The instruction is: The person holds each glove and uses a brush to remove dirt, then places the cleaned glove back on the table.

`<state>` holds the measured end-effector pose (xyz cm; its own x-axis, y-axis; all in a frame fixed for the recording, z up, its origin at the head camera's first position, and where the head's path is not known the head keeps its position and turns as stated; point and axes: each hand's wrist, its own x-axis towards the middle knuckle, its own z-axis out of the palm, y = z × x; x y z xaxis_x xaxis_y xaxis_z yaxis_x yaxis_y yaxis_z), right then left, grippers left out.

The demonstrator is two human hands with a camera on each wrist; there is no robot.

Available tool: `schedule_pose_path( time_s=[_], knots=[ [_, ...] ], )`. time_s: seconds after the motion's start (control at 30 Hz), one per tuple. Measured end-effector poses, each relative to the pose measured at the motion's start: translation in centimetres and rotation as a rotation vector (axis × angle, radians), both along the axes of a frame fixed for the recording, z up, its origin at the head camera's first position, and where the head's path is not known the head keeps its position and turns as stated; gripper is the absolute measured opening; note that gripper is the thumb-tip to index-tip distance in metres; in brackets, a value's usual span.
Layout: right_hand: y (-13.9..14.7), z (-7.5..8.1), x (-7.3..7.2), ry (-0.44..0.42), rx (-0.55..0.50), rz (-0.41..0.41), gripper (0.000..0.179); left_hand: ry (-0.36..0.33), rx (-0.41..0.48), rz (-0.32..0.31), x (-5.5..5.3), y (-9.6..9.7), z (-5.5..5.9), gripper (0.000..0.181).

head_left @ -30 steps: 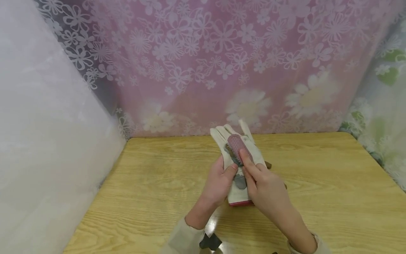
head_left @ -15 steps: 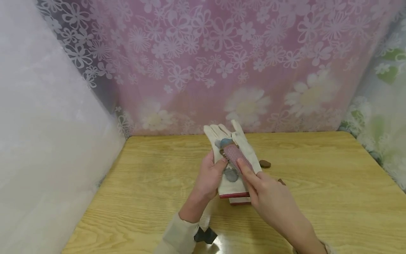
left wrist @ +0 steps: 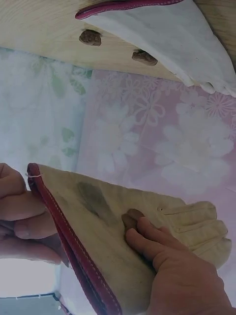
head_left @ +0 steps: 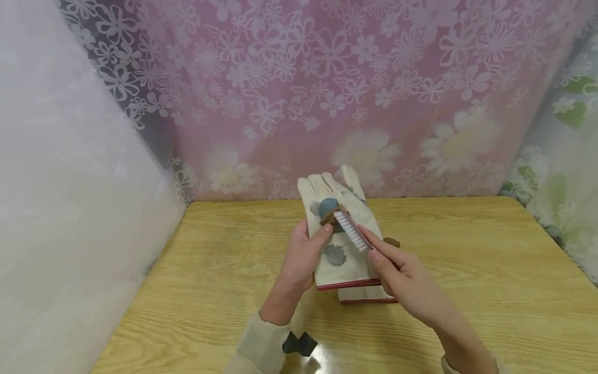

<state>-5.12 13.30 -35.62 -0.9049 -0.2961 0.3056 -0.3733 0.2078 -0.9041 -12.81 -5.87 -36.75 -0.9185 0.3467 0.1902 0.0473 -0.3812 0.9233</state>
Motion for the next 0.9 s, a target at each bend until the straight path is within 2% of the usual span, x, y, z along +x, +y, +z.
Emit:
schedule_pose_path(
  time_s=[0.07,0.1,0.17,0.2,0.3,0.4,0.5,0.6,0.77,0.9],
  knots=[
    [0.4,0.1,-0.1,-0.054,-0.117,0.078,0.048,-0.014,-0.001,0.026,-0.1,0.0,0.0,0.044],
    [0.5,0.1,-0.2,-0.062,-0.144,0.086,0.048,-0.019,-0.002,0.032,-0.2,0.0,0.0,0.043],
    [0.5,0.3,0.0,-0.047,-0.127,0.038,0.049,-0.024,0.002,0.036,-0.3,-0.1,-0.1,0.043],
    [0.4,0.3,0.0,-0.017,-0.075,-0.019,0.049,-0.028,0.007,0.035,-0.3,-0.1,-0.1,0.044],
    [-0.5,0.1,0.1,0.169,0.144,-0.226,0.049,-0.036,0.042,-0.014,-0.5,-0.2,-0.3,0.047],
    [-1.5,-0.5,-0.1,0.384,0.341,-0.387,0.054,-0.05,0.082,-0.114,-0.6,-0.4,-0.6,0.05],
    [-2.1,-1.0,-0.3,0.525,0.399,-0.452,0.06,-0.052,0.095,-0.214,-0.6,-0.4,-0.7,0.05],
    [-2.4,-1.3,-0.5,0.583,0.416,-0.487,0.063,-0.029,0.073,-0.248,-0.4,-0.4,-0.8,0.049],
    [-2.5,-1.4,-0.5,0.629,0.452,-0.529,0.063,-0.013,-0.002,-0.209,0.2,0.3,-0.8,0.047],
    [-2.8,-1.4,-0.1,0.601,0.549,-0.549,0.06,0.01,-0.053,-0.09,0.4,0.7,-0.8,0.046]
  ],
)
